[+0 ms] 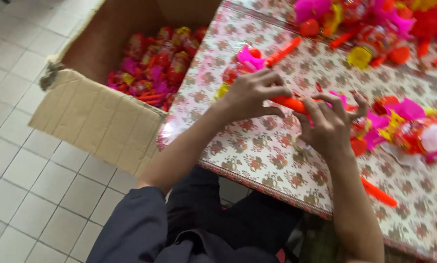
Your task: Assembling small decorative lanterns by attaching plastic handles to the lantern bodies.
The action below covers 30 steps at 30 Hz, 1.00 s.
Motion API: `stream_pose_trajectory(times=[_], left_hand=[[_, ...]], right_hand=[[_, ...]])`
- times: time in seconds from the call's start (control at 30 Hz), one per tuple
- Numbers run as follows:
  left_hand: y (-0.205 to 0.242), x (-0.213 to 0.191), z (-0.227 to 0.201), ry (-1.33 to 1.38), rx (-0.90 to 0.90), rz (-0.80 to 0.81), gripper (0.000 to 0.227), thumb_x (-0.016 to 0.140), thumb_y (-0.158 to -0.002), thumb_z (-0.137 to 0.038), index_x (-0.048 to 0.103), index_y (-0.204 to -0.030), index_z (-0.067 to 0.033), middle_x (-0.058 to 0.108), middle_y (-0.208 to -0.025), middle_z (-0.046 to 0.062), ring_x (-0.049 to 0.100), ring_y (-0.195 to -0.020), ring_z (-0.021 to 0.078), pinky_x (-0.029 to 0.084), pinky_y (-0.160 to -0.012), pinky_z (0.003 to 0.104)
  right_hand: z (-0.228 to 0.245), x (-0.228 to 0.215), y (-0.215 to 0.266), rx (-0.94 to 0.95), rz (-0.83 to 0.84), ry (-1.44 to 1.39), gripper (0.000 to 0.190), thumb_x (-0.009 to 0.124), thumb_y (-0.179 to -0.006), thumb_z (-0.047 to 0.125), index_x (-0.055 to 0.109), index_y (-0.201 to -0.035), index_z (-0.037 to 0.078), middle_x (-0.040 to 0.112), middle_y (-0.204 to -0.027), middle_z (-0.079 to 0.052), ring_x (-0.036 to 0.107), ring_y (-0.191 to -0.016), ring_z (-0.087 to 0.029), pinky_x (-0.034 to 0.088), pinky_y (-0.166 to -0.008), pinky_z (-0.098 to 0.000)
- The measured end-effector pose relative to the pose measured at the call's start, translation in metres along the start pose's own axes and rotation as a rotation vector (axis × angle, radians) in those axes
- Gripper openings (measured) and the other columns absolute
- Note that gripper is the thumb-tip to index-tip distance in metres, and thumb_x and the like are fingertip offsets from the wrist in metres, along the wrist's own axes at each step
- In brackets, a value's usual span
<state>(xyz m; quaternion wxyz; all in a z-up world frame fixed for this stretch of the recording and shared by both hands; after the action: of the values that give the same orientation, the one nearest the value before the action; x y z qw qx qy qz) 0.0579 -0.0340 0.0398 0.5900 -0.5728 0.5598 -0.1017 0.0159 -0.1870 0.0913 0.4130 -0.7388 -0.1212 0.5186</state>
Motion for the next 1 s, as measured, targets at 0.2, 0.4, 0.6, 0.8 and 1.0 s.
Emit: stream_pose_trajectory(times=[0.2, 0.4, 0.6, 0.8, 1.0], left_hand=[[0.006, 0.005, 0.006, -0.023, 0.107, 0.003, 0.025, 0.076, -0.088, -0.042, 0.068, -0.103, -0.0233, 0.062, -0.087, 0.0, 0.067, -0.081, 0.0275, 0.052, -0.069, 0.044], [0.007, 0.021, 0.006, -0.005, 0.006, 0.381, 0.027, 0.061, -0.102, -0.038, 0.06, -0.122, -0.0209, 0.07, -0.082, -0.004, 0.055, -0.051, 0.0076, 0.044, -0.044, 0.022], [0.0, 0.004, -0.007, -0.065, 0.188, 0.062, 0.03, 0.082, -0.081, -0.031, 0.069, -0.107, -0.0208, 0.06, -0.094, 0.002, 0.063, -0.085, 0.0271, 0.048, -0.069, 0.041], [0.005, 0.007, -0.002, 0.039, 0.113, 0.192, 0.022, 0.07, -0.095, -0.038, 0.068, -0.109, -0.0218, 0.062, -0.09, -0.001, 0.066, -0.085, 0.0258, 0.048, -0.072, 0.041], [0.004, 0.002, 0.002, 0.239, -0.189, 0.428, 0.025, 0.052, -0.106, -0.038, 0.065, -0.102, -0.0171, 0.066, -0.07, 0.007, 0.067, -0.076, 0.0405, 0.051, -0.064, 0.05]], right_hand=[[0.004, 0.003, 0.002, -0.011, -0.014, -0.023, 0.031, 0.076, -0.097, 0.024, 0.076, -0.115, -0.001, 0.065, -0.084, -0.013, 0.066, -0.106, -0.034, 0.054, -0.092, -0.0425], [-0.023, 0.036, 0.036, -0.028, 0.059, 0.263, 0.006, 0.084, -0.101, 0.018, 0.083, -0.104, 0.013, 0.081, -0.092, 0.001, 0.07, -0.107, -0.018, 0.017, -0.118, -0.0441], [-0.004, 0.023, 0.015, 0.057, 0.038, 0.102, 0.032, 0.083, -0.093, 0.024, 0.078, -0.12, 0.007, 0.067, -0.089, -0.01, 0.066, -0.108, -0.032, 0.054, -0.092, -0.0403], [-0.032, 0.049, 0.043, 0.202, 0.102, -0.061, 0.027, 0.075, -0.094, 0.027, 0.075, -0.115, 0.009, 0.07, -0.093, -0.007, 0.065, -0.107, -0.031, 0.052, -0.088, -0.0417], [0.004, 0.001, -0.007, 0.124, -0.045, -0.08, 0.024, 0.08, -0.091, 0.021, 0.077, -0.111, 0.008, 0.071, -0.095, -0.007, 0.063, -0.103, -0.027, 0.046, -0.1, -0.0403]])
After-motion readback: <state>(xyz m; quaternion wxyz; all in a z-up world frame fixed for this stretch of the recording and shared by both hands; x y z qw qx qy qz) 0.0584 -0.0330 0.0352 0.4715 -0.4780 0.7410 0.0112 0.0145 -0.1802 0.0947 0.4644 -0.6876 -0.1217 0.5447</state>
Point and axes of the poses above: each hand's wrist, its own y-axis away from the middle knuckle, its own x-axis out of the palm, z = x × y, the point moved 8 cm from there along -y, towards the middle knuckle
